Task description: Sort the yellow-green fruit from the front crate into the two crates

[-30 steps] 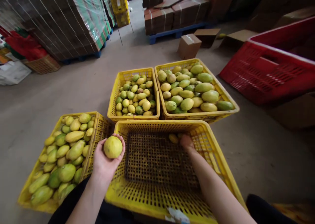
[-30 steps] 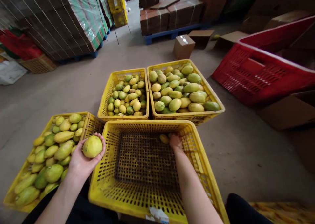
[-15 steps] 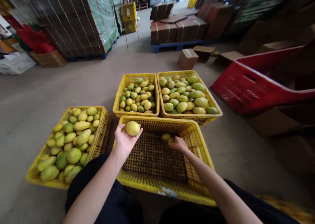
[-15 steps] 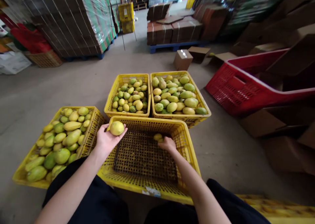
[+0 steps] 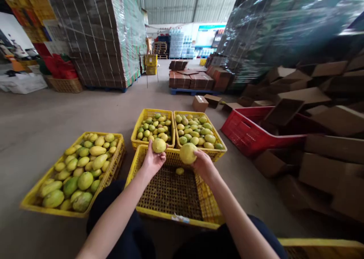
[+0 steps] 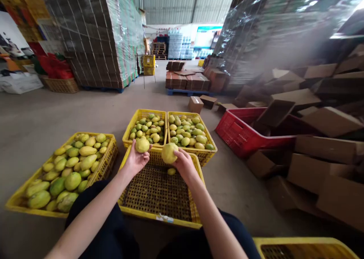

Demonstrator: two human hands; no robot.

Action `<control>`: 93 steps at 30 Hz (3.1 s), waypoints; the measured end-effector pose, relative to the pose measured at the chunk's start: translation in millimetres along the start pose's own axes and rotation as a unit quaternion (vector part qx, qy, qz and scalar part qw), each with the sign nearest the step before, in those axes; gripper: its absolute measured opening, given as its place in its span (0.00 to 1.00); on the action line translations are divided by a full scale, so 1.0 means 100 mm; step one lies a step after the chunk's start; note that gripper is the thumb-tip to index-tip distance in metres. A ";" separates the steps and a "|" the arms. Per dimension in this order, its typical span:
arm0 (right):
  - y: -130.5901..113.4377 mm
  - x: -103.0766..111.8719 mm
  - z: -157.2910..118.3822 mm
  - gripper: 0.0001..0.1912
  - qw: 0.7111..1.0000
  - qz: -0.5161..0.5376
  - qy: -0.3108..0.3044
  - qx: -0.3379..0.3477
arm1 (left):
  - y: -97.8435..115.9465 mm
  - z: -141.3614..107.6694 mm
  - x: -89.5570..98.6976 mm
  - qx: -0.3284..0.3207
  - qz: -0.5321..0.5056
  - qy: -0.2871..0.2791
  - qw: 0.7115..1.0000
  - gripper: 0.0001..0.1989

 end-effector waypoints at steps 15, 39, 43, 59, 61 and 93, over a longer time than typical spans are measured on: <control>-0.15 -0.08 -0.14 0.31 0.969 -0.163 0.065 0.175 | 0.30 -0.23 -0.11 -0.303 0.305 -0.067 0.900 0.28; -0.12 -0.19 -0.21 0.30 0.940 -0.237 0.109 0.220 | 0.21 -0.27 -0.14 -0.283 0.325 -0.092 0.897 0.28; -0.14 -0.23 -0.30 0.29 0.935 -0.247 0.108 0.230 | 0.23 -0.35 -0.12 -0.308 0.369 -0.095 0.872 0.28; -0.14 -0.25 -0.42 0.27 0.930 -0.253 0.091 0.252 | 0.25 -0.40 -0.01 -0.337 0.506 -0.117 0.786 0.30; -0.12 -0.22 -0.41 0.28 0.944 -0.218 0.092 0.232 | 0.24 -0.37 -0.02 -0.316 0.478 -0.124 0.810 0.30; 0.05 -0.18 -0.18 0.21 0.998 0.052 0.027 0.005 | -0.01 -0.01 0.05 -0.093 0.191 -0.020 0.977 0.12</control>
Point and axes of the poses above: each hand's wrist, its own z-axis towards the middle knuckle, its own x-axis out of the back of the hand, y = z × x, the point moved 6 cm from there along z, towards the middle knuckle, and after that the axes turned 8 degrees about -z, right-handed, at the moved point
